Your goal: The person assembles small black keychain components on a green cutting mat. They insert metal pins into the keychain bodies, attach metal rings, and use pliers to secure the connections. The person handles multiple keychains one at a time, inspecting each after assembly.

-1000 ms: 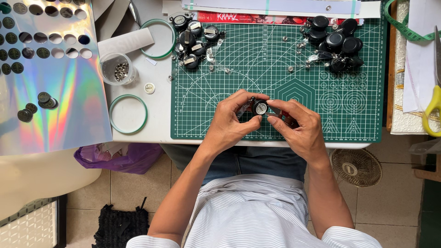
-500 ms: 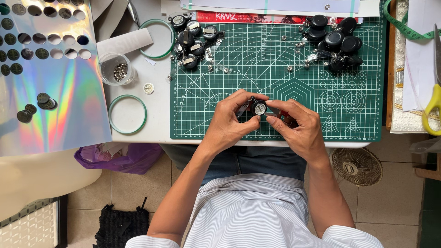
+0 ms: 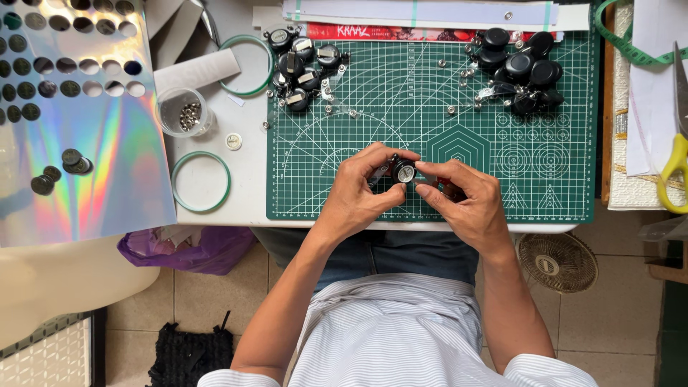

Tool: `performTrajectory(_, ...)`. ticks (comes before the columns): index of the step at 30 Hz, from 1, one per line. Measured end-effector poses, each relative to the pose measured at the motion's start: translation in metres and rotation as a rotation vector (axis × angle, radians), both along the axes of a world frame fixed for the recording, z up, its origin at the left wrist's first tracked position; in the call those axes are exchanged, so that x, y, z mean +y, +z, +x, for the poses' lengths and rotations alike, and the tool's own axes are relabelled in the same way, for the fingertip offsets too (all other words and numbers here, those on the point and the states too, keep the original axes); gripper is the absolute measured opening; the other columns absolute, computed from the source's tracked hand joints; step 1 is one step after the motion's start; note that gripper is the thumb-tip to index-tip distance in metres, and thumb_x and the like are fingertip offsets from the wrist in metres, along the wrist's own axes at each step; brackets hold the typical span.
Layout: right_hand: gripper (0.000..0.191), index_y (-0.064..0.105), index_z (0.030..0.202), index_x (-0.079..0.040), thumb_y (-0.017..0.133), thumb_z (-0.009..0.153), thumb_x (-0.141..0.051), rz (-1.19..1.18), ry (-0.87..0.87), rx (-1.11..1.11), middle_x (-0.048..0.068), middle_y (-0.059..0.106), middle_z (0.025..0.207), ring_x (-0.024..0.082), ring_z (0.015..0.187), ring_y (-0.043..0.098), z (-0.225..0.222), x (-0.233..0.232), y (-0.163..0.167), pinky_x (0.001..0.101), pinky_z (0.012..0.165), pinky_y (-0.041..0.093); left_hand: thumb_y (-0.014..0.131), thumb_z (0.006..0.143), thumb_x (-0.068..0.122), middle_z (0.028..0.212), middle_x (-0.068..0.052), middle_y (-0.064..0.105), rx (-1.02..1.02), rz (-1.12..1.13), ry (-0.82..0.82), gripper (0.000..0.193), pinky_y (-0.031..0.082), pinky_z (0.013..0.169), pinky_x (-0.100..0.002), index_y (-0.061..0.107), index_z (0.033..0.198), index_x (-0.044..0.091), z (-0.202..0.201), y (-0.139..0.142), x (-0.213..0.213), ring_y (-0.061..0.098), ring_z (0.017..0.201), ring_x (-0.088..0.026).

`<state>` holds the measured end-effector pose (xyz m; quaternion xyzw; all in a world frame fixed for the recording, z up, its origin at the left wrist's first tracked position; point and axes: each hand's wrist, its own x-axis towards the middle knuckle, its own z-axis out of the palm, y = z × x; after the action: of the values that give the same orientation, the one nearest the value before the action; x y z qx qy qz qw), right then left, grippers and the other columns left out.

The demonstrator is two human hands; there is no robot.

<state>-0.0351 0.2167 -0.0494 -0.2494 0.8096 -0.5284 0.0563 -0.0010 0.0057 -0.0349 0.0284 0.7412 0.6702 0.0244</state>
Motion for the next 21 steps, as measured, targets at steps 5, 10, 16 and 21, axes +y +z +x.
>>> performTrajectory(5,0.034,0.073,0.122,-0.011,0.081,0.088,-0.012,-0.010,0.002,-0.020,-0.002,0.068,0.083,0.002,0.059,0.050,0.0004,0.0003,0.0022,0.0207,0.050,0.038,0.069,0.083,0.010,0.093,0.001,0.061,0.029,0.000,0.000,0.038,0.051,0.074,-0.024,0.073,0.121,0.007,0.0001,0.0009,-0.0008,0.060,0.082,-0.008)
performTrajectory(10,0.034,0.074,0.120,-0.011,0.082,0.087,-0.011,-0.009,0.002,-0.030,-0.002,0.068,0.082,0.002,0.058,0.049,-0.0006,0.0010,0.0010,0.0209,0.049,0.037,0.070,0.083,0.007,0.093,0.001,0.061,0.026,0.002,-0.005,0.038,0.050,0.071,-0.025,0.073,0.121,0.008,-0.0004,0.0000,-0.0006,0.058,0.080,-0.008)
performTrajectory(16,0.032,0.074,0.119,-0.010,0.081,0.088,-0.011,0.006,0.020,-0.012,-0.002,0.068,0.081,0.001,0.056,0.051,-0.0028,0.0028,-0.0008,0.0202,0.046,0.038,0.070,0.085,0.008,0.094,0.001,0.060,0.038,-0.017,-0.008,0.037,0.052,0.075,-0.026,0.073,0.121,0.008,0.0002,0.0003,-0.0013,0.059,0.084,-0.008)
performTrajectory(21,0.032,0.073,0.118,-0.009,0.081,0.087,-0.011,-0.016,0.022,-0.019,-0.002,0.070,0.085,0.001,0.057,0.052,-0.0018,0.0026,-0.0011,0.0201,0.047,0.039,0.068,0.084,0.007,0.096,0.000,0.062,0.029,-0.007,-0.012,0.038,0.053,0.077,-0.025,0.073,0.122,0.008,0.0008,0.0015,-0.0017,0.062,0.085,-0.009)
